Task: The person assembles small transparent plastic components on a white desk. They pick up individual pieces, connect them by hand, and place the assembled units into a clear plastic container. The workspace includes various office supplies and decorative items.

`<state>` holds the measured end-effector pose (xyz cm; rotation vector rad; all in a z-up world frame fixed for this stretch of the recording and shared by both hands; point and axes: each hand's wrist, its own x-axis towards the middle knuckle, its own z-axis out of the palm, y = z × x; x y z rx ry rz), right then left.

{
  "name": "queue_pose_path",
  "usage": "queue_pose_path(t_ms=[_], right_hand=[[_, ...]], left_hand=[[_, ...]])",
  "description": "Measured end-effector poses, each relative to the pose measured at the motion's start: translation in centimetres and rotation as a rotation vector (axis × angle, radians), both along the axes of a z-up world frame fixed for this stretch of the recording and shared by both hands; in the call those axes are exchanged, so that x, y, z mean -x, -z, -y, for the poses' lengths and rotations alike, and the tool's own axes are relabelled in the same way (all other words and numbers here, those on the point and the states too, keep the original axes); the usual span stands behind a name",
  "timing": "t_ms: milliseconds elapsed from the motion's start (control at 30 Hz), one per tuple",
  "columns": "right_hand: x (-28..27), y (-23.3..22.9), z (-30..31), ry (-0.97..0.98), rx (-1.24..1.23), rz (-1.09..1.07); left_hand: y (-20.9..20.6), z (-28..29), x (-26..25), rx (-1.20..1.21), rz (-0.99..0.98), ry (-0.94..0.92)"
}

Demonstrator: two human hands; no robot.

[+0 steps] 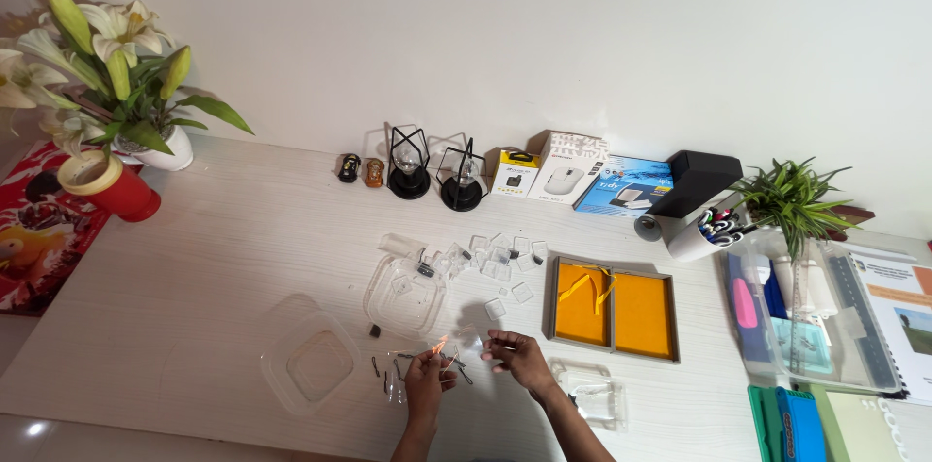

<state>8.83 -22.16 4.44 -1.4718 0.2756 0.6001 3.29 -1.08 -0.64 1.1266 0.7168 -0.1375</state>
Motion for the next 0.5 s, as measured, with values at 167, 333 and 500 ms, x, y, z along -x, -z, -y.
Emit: queue_pose_path(t_ms=[167, 333, 500], right_hand=[[0.3, -0.9, 1.0, 0.018, 0.115, -0.005], [0.2, 0.0, 1.6, 0.025, 0.121, 0.04], [0.1, 1.9, 1.9, -0.008, 0.161, 0.097]], left_hand=[[0.5, 0.7, 0.0, 0.005, 0.001, 0.025], [-1.0, 1.1, 0.2, -0.012, -0.044, 0.071], [-1.8, 1.1, 0.0, 0.009, -0.058, 0.085]])
